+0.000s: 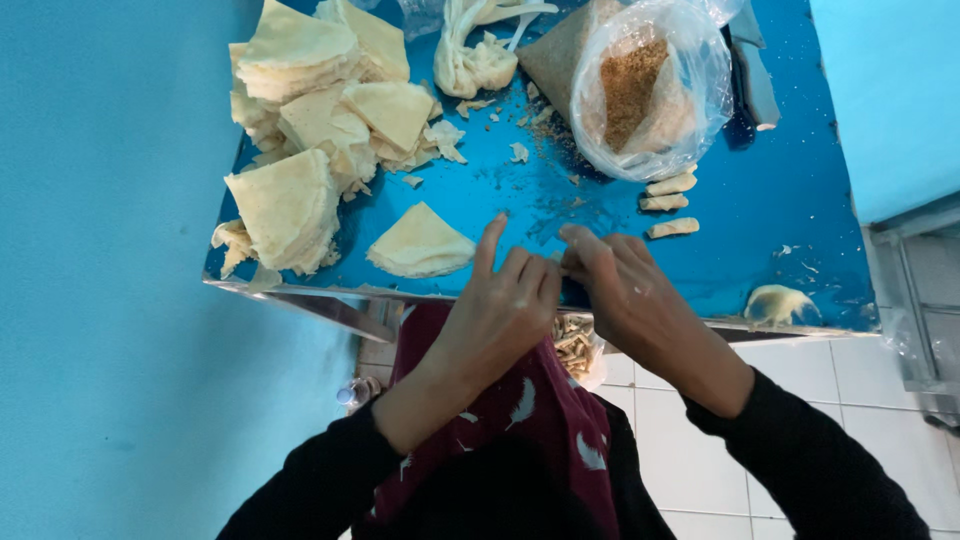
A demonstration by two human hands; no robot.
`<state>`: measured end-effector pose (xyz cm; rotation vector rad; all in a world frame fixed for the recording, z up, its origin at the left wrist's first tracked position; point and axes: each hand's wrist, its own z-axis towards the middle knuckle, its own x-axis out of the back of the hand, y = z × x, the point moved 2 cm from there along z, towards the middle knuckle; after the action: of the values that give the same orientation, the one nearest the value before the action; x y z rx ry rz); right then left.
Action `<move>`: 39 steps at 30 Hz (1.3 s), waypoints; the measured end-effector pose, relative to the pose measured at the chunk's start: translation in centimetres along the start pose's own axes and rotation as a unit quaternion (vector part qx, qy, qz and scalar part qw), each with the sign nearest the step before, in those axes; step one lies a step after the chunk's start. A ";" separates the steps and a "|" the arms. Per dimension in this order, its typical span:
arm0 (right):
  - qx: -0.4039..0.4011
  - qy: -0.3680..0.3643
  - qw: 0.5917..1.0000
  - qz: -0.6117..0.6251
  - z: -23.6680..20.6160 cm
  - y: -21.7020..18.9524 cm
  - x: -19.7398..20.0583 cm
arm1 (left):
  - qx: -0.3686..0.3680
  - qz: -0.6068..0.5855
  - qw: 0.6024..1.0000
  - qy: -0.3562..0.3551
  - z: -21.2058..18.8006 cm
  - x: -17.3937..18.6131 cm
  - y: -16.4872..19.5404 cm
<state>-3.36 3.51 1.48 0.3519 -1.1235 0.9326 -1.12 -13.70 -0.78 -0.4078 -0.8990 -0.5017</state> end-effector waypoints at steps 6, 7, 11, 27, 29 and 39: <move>0.030 0.029 0.990 -0.135 -1.8 -1.9 -0.4 | 0.018 0.051 0.998 -0.022 -1.0 1.2 1.4; 0.024 0.016 0.988 -0.154 -1.9 -2.2 -0.5 | 0.025 0.059 0.998 -0.026 -0.8 1.2 1.6; 0.001 -0.029 0.978 -0.205 -0.8 -2.3 -0.3 | 0.080 0.060 0.993 -0.058 1.6 0.3 0.9; -0.090 0.081 0.984 -0.132 -1.2 5.3 1.6 | 0.277 0.073 0.958 -0.001 -4.3 3.9 -6.0; -0.092 0.074 0.977 -0.180 -1.9 6.9 3.3 | 0.274 0.049 0.960 0.019 -4.7 3.3 -6.1; -0.067 0.042 0.979 0.189 6.4 -2.9 -5.6 | 0.255 0.006 0.959 0.121 -5.4 0.8 -8.4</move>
<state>-5.62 -5.02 -0.18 -0.0160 -1.1893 1.1849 -2.04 -23.57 -2.10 0.1178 -0.7540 -0.2846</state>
